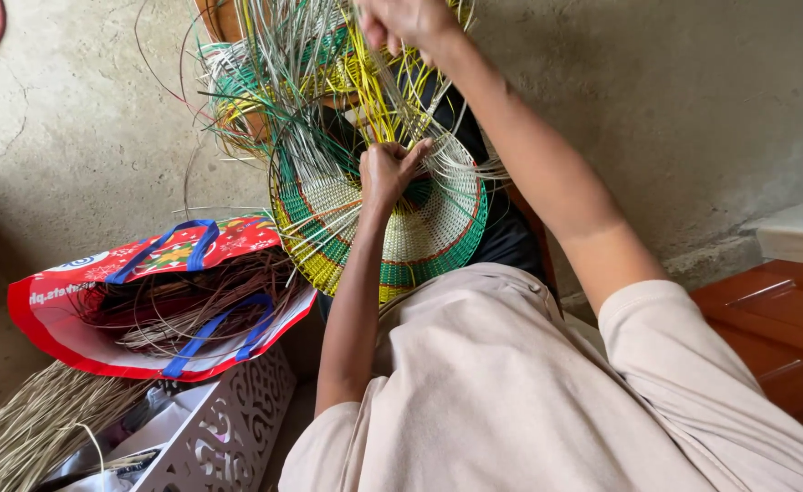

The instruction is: Weaving colored strands into a circular mat

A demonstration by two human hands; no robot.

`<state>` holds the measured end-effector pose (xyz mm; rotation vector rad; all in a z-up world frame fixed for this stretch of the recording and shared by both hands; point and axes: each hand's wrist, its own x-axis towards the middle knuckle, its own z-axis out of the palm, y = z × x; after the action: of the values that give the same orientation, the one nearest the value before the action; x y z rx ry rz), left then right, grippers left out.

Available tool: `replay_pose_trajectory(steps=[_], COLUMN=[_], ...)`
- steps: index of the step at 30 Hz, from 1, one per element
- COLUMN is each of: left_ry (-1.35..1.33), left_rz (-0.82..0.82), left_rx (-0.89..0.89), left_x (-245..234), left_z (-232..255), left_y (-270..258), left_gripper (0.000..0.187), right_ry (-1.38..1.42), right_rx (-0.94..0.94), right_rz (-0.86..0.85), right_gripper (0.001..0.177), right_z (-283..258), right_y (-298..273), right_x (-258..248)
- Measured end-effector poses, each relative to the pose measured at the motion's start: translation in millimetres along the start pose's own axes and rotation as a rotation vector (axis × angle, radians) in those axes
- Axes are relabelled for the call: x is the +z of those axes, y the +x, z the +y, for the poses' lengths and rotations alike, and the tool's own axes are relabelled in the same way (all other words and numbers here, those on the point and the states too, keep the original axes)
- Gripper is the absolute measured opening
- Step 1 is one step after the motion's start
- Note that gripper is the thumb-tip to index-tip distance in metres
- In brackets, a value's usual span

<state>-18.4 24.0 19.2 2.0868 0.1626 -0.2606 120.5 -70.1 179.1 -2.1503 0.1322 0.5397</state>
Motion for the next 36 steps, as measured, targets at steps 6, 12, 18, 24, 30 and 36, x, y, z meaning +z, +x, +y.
replay_pose_trajectory(steps=[6,12,18,24,30,36], left_ry=[0.005,-0.06,-0.106,-0.093,-0.134,-0.118], left_rz=[0.025,0.016,0.05,0.079,0.048,-0.021], left_rx=[-0.054,0.02,-0.015,0.008,0.013,-0.023], left_x=[-3.8,-0.5,3.5,11.6,8.0,-15.2], left_z=[5.7,-6.4,-13.4,-40.8,-48.9,-9.9], left_y=[-1.8,-3.0,-4.5,-2.6,-9.7,-26.9], left_gripper=[0.067,0.05,0.046,0.034,0.029,0.021], right_ry=[-0.169,-0.439,-0.123,0.379,0.537,0.939], right_rx=[-0.887,-0.607,-0.242,-0.139,0.016,0.121], right_rz=[0.224,0.079,0.074,0.081,-0.021,-0.173], right_gripper=[0.014,0.017,0.007,0.015,0.011,0.007], right_z=[101.0,224.5,229.5,251.0,237.3,233.8], right_y=[44.3,-30.5,-65.8,-19.9,-14.2,11.0], right_x=[4.0,12.1,-5.9,25.3,14.1,0.7])
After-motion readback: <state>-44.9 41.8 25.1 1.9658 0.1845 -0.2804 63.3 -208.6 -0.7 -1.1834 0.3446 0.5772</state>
